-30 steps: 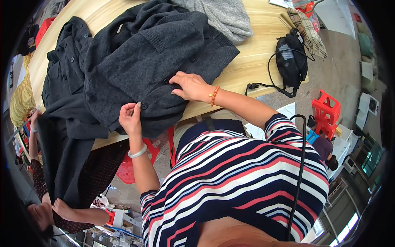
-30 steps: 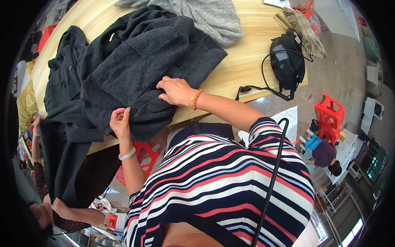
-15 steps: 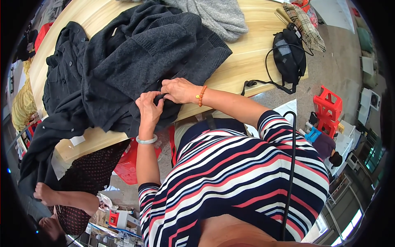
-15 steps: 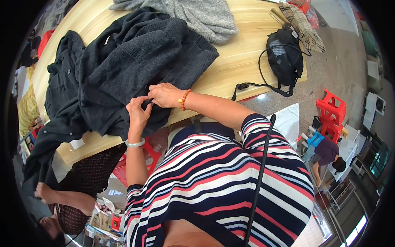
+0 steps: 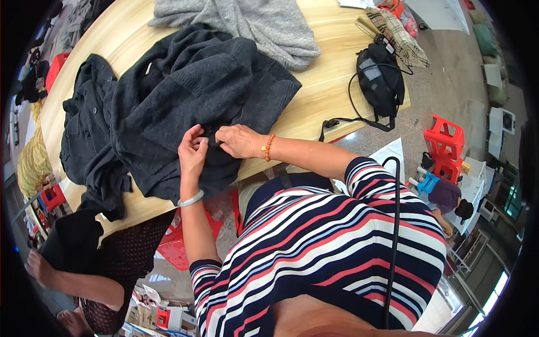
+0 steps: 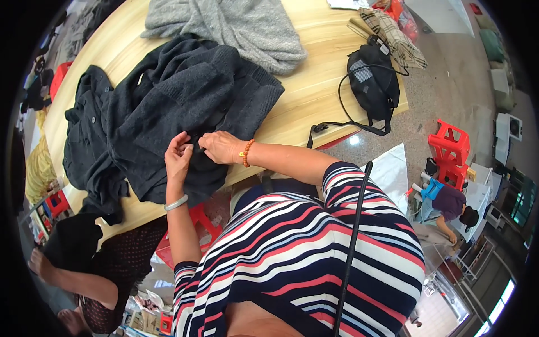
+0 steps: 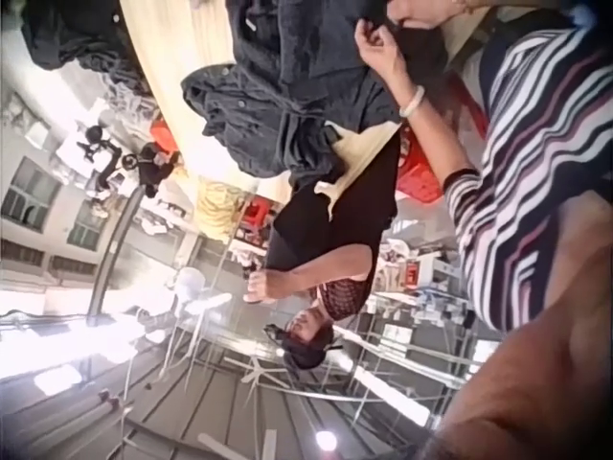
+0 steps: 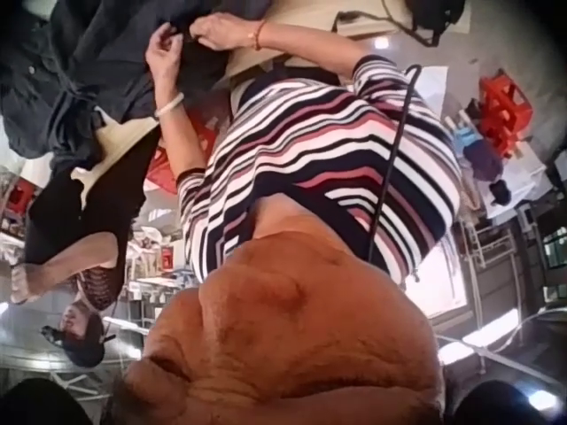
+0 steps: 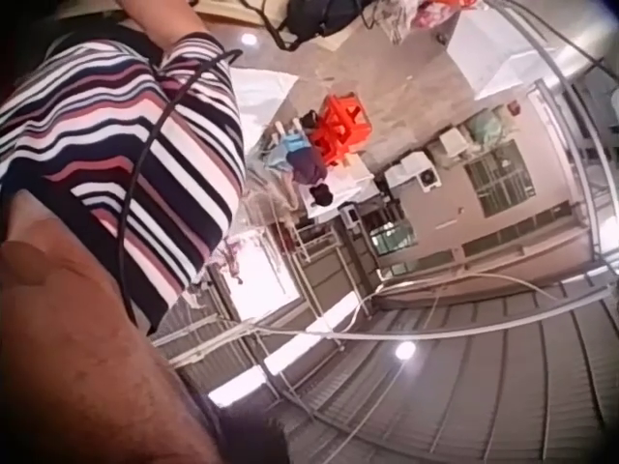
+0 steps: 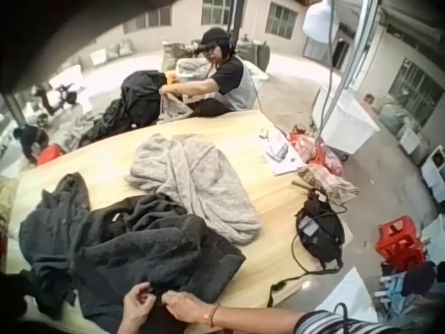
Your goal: Inspecting and folding dark-colored jackets at a workstation in a sewing factory.
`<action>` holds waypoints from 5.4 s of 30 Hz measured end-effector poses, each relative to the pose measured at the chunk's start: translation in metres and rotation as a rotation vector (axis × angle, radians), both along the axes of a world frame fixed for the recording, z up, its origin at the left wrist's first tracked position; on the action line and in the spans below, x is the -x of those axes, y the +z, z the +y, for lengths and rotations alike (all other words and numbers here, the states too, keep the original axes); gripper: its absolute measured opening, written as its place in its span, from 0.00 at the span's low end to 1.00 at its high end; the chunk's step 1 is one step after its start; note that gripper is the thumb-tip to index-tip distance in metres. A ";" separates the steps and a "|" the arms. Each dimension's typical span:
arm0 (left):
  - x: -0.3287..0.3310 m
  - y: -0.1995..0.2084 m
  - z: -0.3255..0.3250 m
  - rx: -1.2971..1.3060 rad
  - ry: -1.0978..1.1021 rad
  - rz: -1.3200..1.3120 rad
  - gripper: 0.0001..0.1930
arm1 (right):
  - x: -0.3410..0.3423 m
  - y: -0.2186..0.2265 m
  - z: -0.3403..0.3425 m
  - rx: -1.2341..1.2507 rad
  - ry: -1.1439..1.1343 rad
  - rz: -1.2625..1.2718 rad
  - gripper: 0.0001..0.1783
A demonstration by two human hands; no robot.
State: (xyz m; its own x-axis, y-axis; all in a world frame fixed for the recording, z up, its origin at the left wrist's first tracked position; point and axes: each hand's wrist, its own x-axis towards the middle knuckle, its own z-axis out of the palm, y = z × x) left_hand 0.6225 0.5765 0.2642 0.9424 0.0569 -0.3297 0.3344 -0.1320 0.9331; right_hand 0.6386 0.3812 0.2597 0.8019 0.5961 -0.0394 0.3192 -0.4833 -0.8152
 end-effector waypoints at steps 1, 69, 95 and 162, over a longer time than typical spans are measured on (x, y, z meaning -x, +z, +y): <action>-0.006 -0.005 -0.006 -0.117 0.005 -0.033 0.19 | 0.000 -0.001 0.001 0.003 0.009 0.015 0.07; -0.057 -0.016 -0.118 -0.854 -0.429 -0.436 0.11 | -0.019 0.017 -0.084 0.353 -0.082 0.046 0.05; -0.037 0.004 -0.100 0.287 -0.296 0.067 0.10 | -0.040 0.017 -0.095 0.217 -0.104 0.008 0.12; -0.090 -0.056 -0.165 0.300 -0.252 0.286 0.03 | -0.037 -0.002 -0.145 0.242 -0.254 -0.030 0.11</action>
